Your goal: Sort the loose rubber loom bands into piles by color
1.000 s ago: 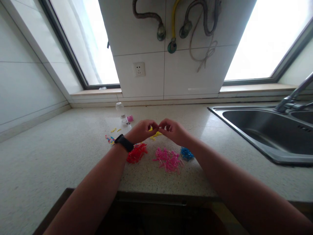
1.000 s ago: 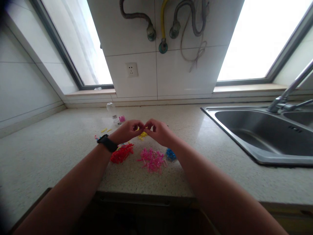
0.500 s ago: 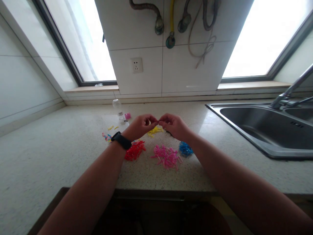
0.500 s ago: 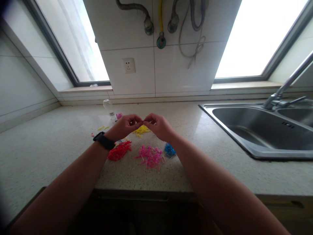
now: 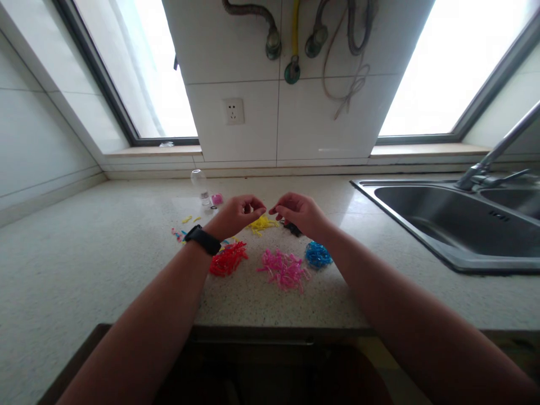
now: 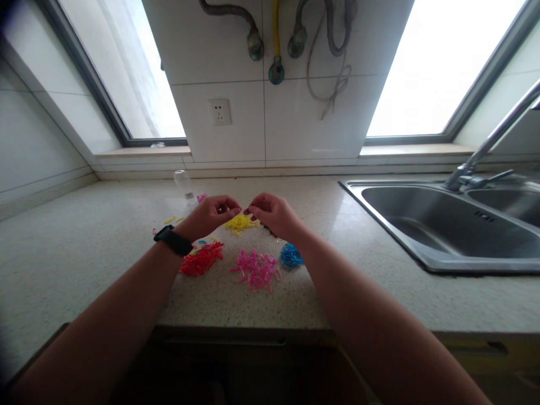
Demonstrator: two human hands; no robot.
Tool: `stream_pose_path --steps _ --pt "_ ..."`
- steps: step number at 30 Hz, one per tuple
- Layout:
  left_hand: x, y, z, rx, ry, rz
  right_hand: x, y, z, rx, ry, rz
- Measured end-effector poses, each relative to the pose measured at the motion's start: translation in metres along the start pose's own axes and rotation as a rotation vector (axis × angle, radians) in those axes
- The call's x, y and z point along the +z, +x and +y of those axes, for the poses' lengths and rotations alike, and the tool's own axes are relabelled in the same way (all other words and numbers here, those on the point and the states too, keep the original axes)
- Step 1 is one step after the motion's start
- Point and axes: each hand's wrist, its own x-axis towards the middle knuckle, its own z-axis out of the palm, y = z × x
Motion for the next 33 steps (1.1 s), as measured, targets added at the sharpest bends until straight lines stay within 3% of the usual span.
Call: stream_pose_path --steps 12,23,26,30,33 --pt "-0.022 0.002 -0.034 -0.012 0.397 0.034 -0.007 -0.005 -0.007 0.021 -0.021 0.022" --pt "-0.043 -0.002 -0.059 -0.183 0.596 -0.053 -0.024 -0.002 -0.005 -0.066 -0.135 0.059" --pt "-0.049 -0.004 -0.068 -0.193 0.616 -0.103 -0.039 0.0 0.003 -0.067 -0.352 0.058" --pt "-0.056 -0.007 -0.08 -0.218 0.611 -0.17 -0.058 0.0 0.013 -0.067 -0.86 -0.063" --pt "-0.061 -0.008 -0.085 -0.25 0.593 -0.207 -0.065 0.0 0.017 -0.017 -1.048 -0.115"
